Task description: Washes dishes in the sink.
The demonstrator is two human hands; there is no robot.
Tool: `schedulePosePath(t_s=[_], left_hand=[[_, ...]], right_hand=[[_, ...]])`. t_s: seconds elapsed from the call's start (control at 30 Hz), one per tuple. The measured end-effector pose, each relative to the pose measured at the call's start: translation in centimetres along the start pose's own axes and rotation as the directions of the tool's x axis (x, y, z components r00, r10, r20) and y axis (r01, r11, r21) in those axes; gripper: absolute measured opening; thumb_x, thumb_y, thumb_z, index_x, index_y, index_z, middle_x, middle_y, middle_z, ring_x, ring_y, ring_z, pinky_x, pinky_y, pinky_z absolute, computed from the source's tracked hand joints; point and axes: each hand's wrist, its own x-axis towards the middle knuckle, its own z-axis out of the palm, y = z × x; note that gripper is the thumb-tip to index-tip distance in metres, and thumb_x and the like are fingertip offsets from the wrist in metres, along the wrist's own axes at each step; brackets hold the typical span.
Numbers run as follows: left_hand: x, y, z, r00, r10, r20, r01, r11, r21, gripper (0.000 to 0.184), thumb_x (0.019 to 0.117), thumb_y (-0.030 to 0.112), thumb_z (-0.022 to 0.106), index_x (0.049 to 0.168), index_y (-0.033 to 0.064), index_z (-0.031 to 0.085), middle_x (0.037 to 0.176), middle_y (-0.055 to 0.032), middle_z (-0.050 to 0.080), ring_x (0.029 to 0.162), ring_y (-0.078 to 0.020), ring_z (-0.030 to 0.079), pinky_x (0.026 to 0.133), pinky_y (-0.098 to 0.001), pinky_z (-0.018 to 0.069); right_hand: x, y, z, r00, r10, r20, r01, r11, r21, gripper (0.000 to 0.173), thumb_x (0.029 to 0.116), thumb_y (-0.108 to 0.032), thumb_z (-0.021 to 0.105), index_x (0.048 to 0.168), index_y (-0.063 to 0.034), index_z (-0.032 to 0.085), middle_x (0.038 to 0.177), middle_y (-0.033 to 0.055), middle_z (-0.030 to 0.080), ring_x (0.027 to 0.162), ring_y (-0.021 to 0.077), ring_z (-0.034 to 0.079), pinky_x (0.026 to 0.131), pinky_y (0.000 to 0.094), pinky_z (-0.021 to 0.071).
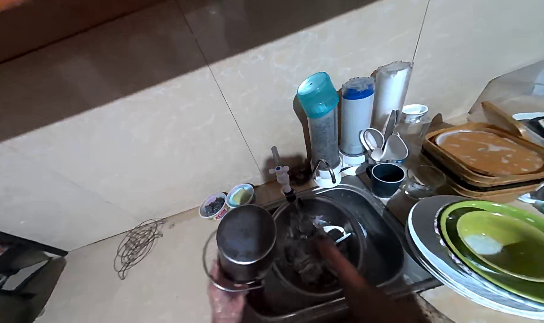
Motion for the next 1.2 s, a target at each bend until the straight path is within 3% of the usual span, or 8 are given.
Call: schedulePosePath(t_s=[0.2,0.3,0.43,0.6,0.77,0.87,0.97,1.2], left_hand=[[0.2,11.1,-3.3,0.815,0.504,0.285,-0.501,0.367,0.784,0.016,0.0896,0.004,0.065,0.105,0.0034,0.058,0.082,0.0102,0.067,0.073,0.0032,0.066,0.069,-0.0200,0.0589],[0.0,13.3,-5.8,0.765,0.384,0.516,-0.432,-0.289,0.855,0.038,0.0891,0.024,0.070,0.107,-0.0094,0.066,0.083,-0.0223,0.071,0.073,-0.0354,0.071,0.069,-0.0589,0.0554],[-0.1,13.5,-8.4,0.825,0.250,0.507,-0.283,-0.594,0.753,0.037,0.0913,0.030,0.070,0.104,-0.0042,0.070,0.085,-0.0305,0.070,0.080,-0.0557,0.070,0.066,-0.0726,0.0512],[0.0,12.0,-10.4,0.797,0.272,0.539,-0.273,-0.633,0.724,0.035,0.0912,0.030,0.071,0.102,-0.0038,0.071,0.090,-0.0298,0.071,0.086,-0.0550,0.070,0.071,-0.0713,0.0518],[-1.1,7.5,-7.3,0.446,0.535,0.718,-0.363,-0.625,0.691,0.046,0.0982,0.041,0.054,0.114,-0.0001,0.067,0.119,-0.0284,0.066,0.120,-0.0533,0.057,0.099,-0.0657,0.0391],[-2.8,1.1,-1.6,0.700,0.426,0.573,-0.581,-0.126,0.804,0.032,0.0952,0.021,0.064,0.109,-0.0067,0.070,0.114,-0.0261,0.069,0.113,-0.0416,0.065,0.101,-0.0552,0.0499],[-2.3,-6.4,3.0,0.953,-0.045,0.299,-0.270,0.320,0.908,0.034,0.1015,0.014,0.060,0.126,-0.0090,0.063,0.124,-0.0270,0.066,0.114,-0.0357,0.066,0.101,-0.0480,0.0523],[-0.6,-14.2,5.4,0.848,-0.502,0.167,0.001,0.317,0.949,0.046,0.1068,0.019,0.053,0.145,-0.0054,0.046,0.136,-0.0277,0.059,0.129,-0.0381,0.058,0.111,-0.0525,0.0436]], right_hand=[[-0.1,-1.2,-1.0,0.955,-0.047,-0.292,-0.124,0.832,-0.541,0.040,0.1069,-0.023,0.050,0.137,0.0017,0.057,0.136,0.0278,0.060,0.130,0.0419,0.057,0.110,0.0556,0.0433],[0.0,-1.0,-0.4,0.966,-0.024,-0.258,-0.150,0.758,-0.634,0.045,0.1060,-0.022,0.052,0.144,0.0008,0.051,0.141,0.0281,0.056,0.134,0.0414,0.054,0.111,0.0535,0.0434],[0.1,-0.4,0.6,0.970,0.020,-0.242,-0.205,0.602,-0.771,0.048,0.1092,-0.024,0.043,0.151,-0.0015,0.043,0.143,0.0273,0.055,0.134,0.0422,0.054,0.110,0.0568,0.0429],[-0.3,0.2,0.9,0.984,0.065,-0.167,-0.176,0.545,-0.820,0.044,0.1073,-0.022,0.046,0.146,-0.0011,0.051,0.145,0.0253,0.054,0.134,0.0423,0.053,0.110,0.0581,0.0428],[-0.6,-0.2,-0.1,0.980,0.011,-0.198,-0.126,0.804,-0.581,0.054,0.1067,-0.025,0.052,0.151,0.0039,0.041,0.146,0.0288,0.052,0.137,0.0403,0.051,0.115,0.0530,0.0387],[-1.0,0.3,-0.1,0.975,0.097,-0.202,-0.117,0.989,-0.089,0.033,0.1047,-0.012,0.056,0.134,0.0033,0.052,0.110,0.0155,0.062,0.091,0.0187,0.061,0.080,0.0324,0.0519],[-1.9,1.1,0.6,0.988,0.152,-0.003,-0.132,0.870,0.474,0.012,0.1041,-0.003,0.048,0.115,-0.0011,0.051,0.082,0.0068,0.060,0.065,0.0130,0.060,0.061,0.0274,0.0536],[-3.8,1.5,3.1,0.999,0.053,0.001,-0.046,0.860,0.508,0.021,0.1052,-0.011,0.051,0.123,-0.0010,0.054,0.091,0.0089,0.064,0.078,0.0147,0.063,0.073,0.0330,0.0551]])
